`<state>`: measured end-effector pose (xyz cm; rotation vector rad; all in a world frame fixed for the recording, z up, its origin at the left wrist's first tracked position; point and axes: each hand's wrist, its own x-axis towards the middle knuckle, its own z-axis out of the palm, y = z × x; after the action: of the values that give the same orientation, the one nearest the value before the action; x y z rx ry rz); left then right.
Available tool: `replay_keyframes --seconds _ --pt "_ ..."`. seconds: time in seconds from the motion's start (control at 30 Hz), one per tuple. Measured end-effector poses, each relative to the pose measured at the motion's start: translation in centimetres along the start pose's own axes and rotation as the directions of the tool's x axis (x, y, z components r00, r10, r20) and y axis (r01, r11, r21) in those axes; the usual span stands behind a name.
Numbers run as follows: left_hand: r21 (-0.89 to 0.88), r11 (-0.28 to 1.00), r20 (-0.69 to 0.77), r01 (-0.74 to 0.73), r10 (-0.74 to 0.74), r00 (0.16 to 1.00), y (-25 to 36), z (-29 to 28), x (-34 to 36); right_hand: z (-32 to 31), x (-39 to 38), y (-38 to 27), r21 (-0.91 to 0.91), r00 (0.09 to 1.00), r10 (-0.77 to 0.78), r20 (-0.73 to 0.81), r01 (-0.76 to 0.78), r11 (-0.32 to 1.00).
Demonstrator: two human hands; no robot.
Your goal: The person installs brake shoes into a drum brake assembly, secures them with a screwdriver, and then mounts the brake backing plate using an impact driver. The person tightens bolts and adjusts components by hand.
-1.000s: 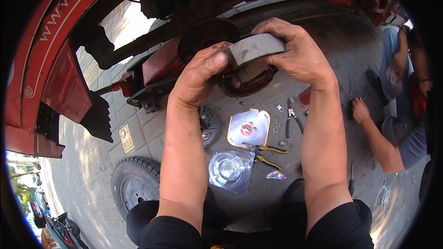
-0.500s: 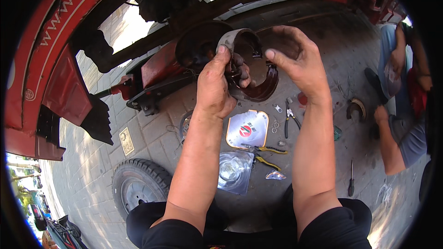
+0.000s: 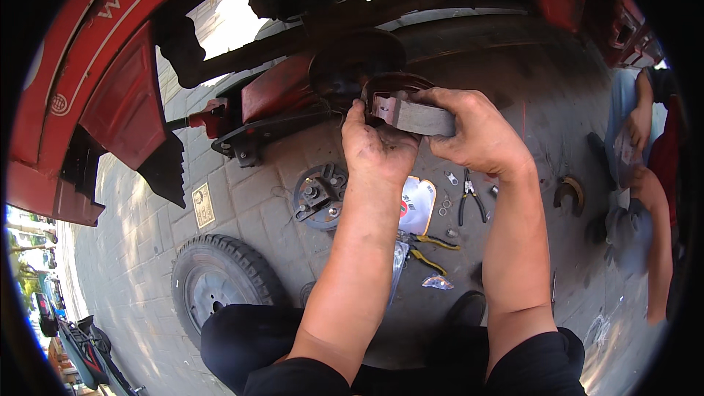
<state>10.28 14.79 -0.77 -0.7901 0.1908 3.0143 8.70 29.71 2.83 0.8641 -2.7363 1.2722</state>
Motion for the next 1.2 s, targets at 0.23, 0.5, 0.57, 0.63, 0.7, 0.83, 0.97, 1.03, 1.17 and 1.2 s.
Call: replay_keyframes --seconds 0.23,0.5,0.57,0.63,0.7,0.83,0.97,1.03,1.17,1.2 --pt "-0.143 0.989 -0.028 -0.021 0.017 0.999 -0.8 -0.4 -3.9 -4.1 3.8 -3.5 -0.072 0.926 -0.081 0.367 0.115 0.991" --pt "-0.024 0.985 -0.155 0.171 -0.172 0.973 0.8 -4.2 -0.3 -1.7 8.1 -3.8 -0.222 0.828 0.213 0.519 -0.110 0.969" --pt "0.243 0.969 -0.236 -0.044 0.103 0.966 1.1 -6.0 0.0 -1.1 8.6 -3.6 -0.174 0.842 0.198 0.501 -0.127 0.977" --pt "0.467 0.816 -0.098 -0.339 0.429 0.898 1.4 -7.2 0.7 -0.7 9.0 -3.4 -0.144 0.843 0.171 0.511 -0.113 0.983" --pt "0.560 0.537 0.171 -0.631 0.670 0.722 1.8 -7.7 1.8 -0.4 9.4 -3.2 -0.142 0.833 0.188 0.521 -0.132 0.981" --pt "0.589 0.498 0.518 -0.637 0.372 0.770 5.5 -7.8 4.1 -0.2 10.2 -3.1 -0.139 0.819 0.229 0.526 -0.183 0.973" --pt "0.590 0.579 0.496 -0.563 0.290 0.818 5.8 -8.4 5.2 0.2 10.9 -3.0 -0.189 0.831 0.252 0.496 -0.179 0.965" --pt "0.611 0.626 0.365 -0.484 0.319 0.875 5.0 -8.7 5.7 0.7 11.1 -3.0 -0.235 0.845 0.199 0.497 -0.090 0.968" --pt "0.596 0.633 0.307 -0.494 0.389 0.868 4.3 -8.7 7.0 2.3 11.2 -3.2 -0.364 0.886 0.158 0.435 0.013 0.931" --pt "0.599 0.641 0.292 -0.480 0.383 0.876 4.5 -8.5 7.3 2.6 11.3 -3.3 -0.391 0.902 0.137 0.408 0.037 0.920"
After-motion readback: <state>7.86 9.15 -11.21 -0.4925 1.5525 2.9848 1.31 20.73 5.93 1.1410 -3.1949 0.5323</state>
